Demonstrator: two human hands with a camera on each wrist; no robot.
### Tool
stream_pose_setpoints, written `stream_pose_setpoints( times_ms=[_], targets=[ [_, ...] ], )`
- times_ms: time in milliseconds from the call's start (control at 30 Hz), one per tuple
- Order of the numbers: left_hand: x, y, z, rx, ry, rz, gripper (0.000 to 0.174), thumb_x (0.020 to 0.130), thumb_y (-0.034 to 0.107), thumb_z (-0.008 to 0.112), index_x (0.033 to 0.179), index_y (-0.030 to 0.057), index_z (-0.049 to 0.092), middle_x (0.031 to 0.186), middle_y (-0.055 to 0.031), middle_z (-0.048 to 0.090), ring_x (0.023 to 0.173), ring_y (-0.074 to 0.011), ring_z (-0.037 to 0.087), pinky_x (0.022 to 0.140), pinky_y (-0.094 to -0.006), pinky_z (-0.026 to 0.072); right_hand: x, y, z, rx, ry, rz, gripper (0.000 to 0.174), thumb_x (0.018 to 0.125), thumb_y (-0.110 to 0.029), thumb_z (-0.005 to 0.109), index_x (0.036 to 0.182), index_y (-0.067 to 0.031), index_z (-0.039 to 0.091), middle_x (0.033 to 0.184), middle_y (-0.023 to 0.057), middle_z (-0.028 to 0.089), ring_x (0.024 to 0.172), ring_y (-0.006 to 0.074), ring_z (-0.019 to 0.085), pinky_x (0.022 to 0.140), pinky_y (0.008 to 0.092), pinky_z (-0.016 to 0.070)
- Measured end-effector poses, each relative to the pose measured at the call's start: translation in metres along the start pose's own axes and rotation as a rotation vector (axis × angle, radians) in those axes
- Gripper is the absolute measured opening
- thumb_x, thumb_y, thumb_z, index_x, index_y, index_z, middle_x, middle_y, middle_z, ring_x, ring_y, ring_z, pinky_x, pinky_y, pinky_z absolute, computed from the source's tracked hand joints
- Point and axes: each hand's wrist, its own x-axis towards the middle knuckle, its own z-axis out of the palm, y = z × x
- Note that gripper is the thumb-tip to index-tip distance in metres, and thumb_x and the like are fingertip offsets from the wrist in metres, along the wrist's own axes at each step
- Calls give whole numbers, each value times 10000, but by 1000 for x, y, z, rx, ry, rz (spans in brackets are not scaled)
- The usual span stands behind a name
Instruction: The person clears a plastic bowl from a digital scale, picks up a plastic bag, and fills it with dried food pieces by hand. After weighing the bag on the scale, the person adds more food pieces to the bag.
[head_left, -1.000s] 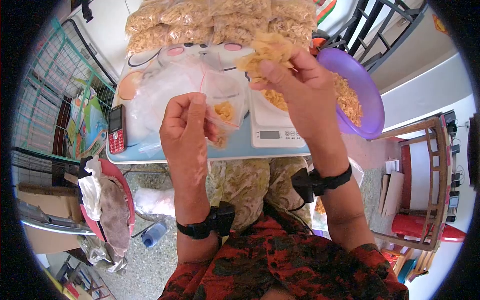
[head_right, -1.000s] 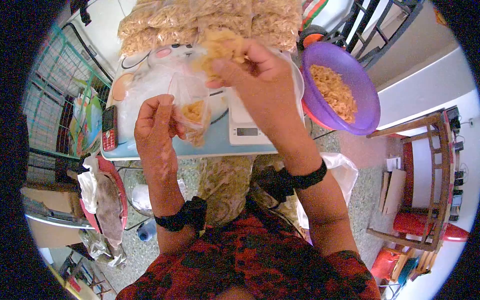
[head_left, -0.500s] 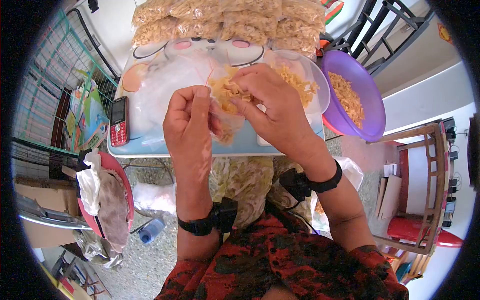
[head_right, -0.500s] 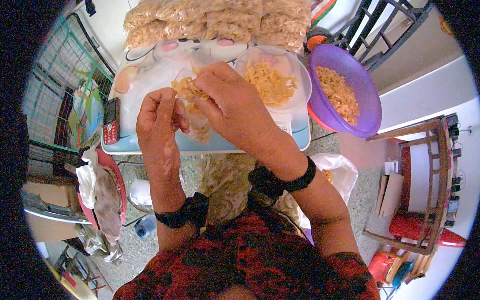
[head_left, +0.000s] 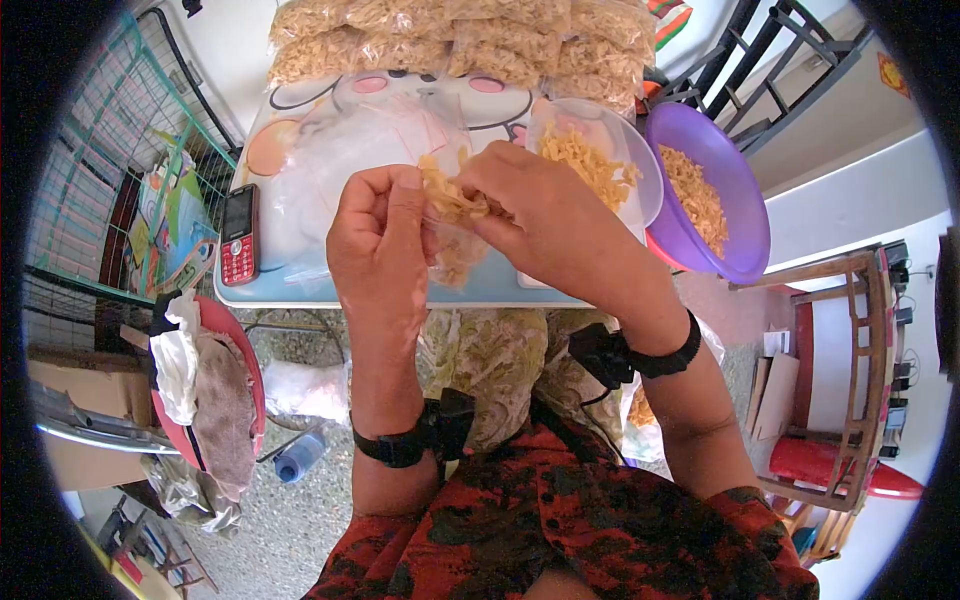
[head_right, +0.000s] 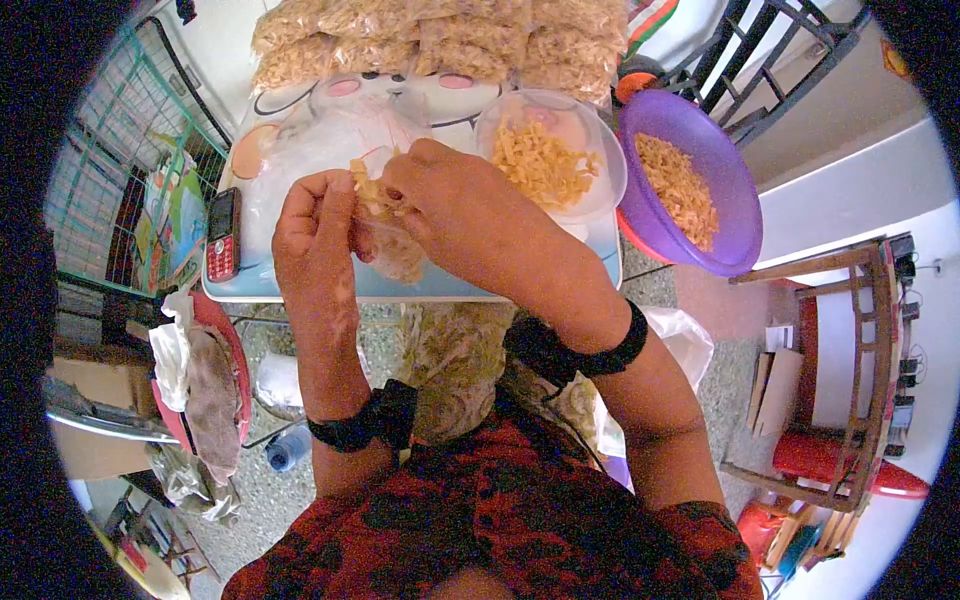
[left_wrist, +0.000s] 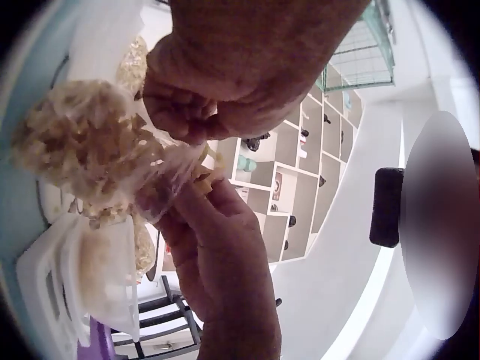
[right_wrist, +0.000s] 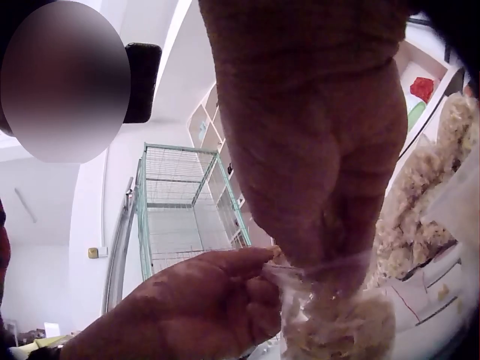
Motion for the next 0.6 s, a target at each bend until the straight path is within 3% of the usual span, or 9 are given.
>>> stream_pose_setpoints(
  times_ms=[167,267,367,600],
  targets=[
    [1,-3,-1,-3,-5,1,155,967,183,584,950,28,584,692,9,562,521,-26,452,446,-172,348,1,-8,-2,83,-5,180,252,827,-112,647,1047,-54,538,931,169,608,883,377,617,744,426,494],
    [1,0,0,7,2,-7,174,965,202,587,946,30,585,673,9,548,519,-38,451,453,-184,348,0,-9,0,127,91,95,340,825,-106,648,1145,-76,537,991,166,616,947,372,616,777,411,495],
    [1,0,0,24,15,-14,209,958,241,595,938,33,587,642,9,521,521,-64,452,471,-212,352,0,-3,3,-15,4,12,371,828,-101,640,1187,-89,549,996,157,609,945,360,609,777,409,493],
    [0,4,-3,63,32,-42,164,952,210,596,928,47,596,649,22,521,527,-56,444,469,-208,341,0,1,2,-49,-58,-67,229,834,-113,615,1058,-68,619,921,120,589,862,337,599,748,411,490]
  ],
)
